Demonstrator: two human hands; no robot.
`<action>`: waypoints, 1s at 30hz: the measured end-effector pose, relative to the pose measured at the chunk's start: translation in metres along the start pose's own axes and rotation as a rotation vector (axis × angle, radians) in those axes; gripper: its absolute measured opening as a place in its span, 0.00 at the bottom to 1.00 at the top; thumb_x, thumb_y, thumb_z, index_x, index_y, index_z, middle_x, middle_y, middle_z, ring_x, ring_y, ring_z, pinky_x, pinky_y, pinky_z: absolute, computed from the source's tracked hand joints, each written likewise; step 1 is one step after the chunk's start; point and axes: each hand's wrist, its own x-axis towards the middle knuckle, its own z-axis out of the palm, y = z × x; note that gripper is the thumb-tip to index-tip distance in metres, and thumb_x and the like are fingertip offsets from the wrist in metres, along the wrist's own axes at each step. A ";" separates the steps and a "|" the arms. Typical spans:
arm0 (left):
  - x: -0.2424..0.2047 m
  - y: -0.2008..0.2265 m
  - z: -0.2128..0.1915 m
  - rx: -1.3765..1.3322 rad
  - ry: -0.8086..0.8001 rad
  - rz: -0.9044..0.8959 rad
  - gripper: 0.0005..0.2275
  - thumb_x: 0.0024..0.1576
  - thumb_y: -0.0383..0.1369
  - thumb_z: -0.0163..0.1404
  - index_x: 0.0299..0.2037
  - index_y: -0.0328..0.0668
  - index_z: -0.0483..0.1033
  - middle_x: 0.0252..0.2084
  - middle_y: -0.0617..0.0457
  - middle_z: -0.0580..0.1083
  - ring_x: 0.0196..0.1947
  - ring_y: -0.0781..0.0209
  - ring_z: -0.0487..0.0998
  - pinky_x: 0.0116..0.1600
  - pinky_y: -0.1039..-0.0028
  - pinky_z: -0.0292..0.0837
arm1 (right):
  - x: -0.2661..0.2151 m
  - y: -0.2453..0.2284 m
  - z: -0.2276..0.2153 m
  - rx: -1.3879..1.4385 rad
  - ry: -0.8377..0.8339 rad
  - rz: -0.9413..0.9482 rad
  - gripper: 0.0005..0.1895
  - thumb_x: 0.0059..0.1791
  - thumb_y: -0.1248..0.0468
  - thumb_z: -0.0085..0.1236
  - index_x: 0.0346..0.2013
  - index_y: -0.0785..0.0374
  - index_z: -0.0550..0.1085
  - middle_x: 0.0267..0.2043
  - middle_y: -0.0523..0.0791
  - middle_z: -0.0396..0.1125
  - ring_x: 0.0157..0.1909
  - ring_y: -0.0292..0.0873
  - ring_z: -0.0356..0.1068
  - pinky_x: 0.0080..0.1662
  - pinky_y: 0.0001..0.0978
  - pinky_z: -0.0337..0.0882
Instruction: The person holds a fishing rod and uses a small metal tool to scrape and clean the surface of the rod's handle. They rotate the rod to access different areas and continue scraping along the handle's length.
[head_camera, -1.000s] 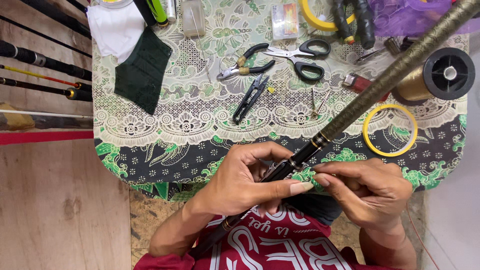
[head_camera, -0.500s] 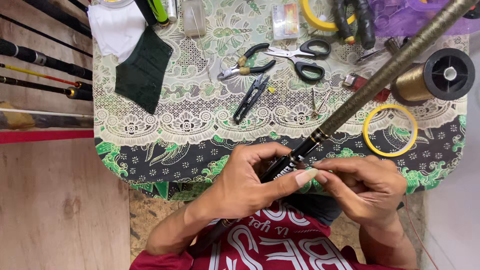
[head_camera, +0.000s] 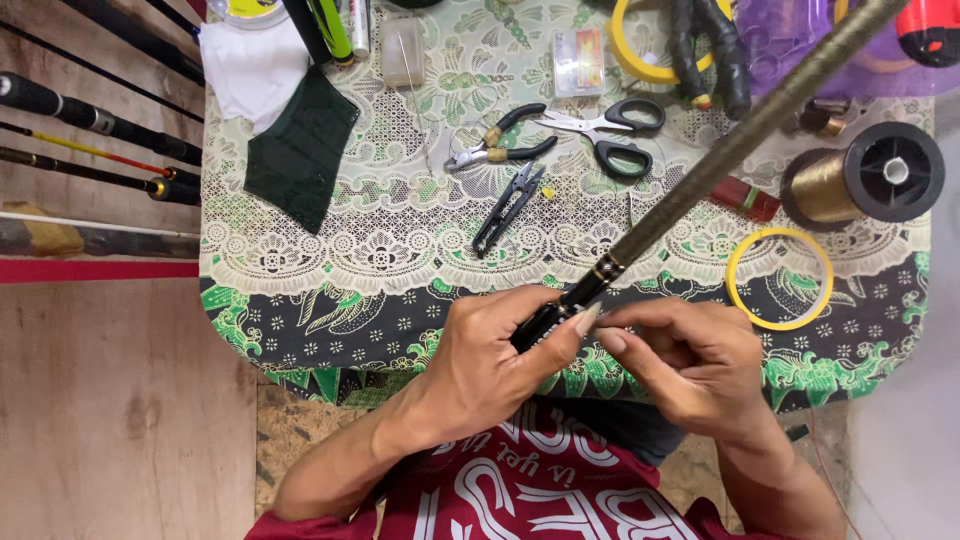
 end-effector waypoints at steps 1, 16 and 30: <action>-0.001 -0.001 -0.002 -0.005 0.006 -0.011 0.12 0.56 0.37 0.43 0.33 0.34 0.72 0.21 0.53 0.71 0.18 0.69 0.66 0.22 0.77 0.59 | 0.003 0.000 0.000 0.010 -0.049 -0.002 0.03 0.41 0.67 0.54 0.26 0.64 0.73 0.19 0.40 0.66 0.12 0.28 0.49 0.18 0.19 0.48; -0.030 -0.032 -0.023 0.116 0.131 -0.031 0.14 0.57 0.36 0.40 0.38 0.30 0.70 0.24 0.49 0.71 0.17 0.64 0.69 0.15 0.78 0.69 | 0.144 -0.011 0.041 -0.360 -0.406 -0.019 0.14 0.50 0.57 0.45 0.34 0.65 0.72 0.29 0.47 0.66 0.28 0.41 0.63 0.27 0.31 0.61; -0.041 -0.040 -0.024 0.094 0.164 -0.004 0.16 0.58 0.40 0.37 0.34 0.30 0.68 0.22 0.48 0.67 0.19 0.60 0.65 0.19 0.71 0.60 | 0.202 0.018 0.143 -0.742 -0.369 0.187 0.15 0.50 0.59 0.43 0.22 0.63 0.65 0.24 0.51 0.64 0.30 0.54 0.63 0.33 0.49 0.62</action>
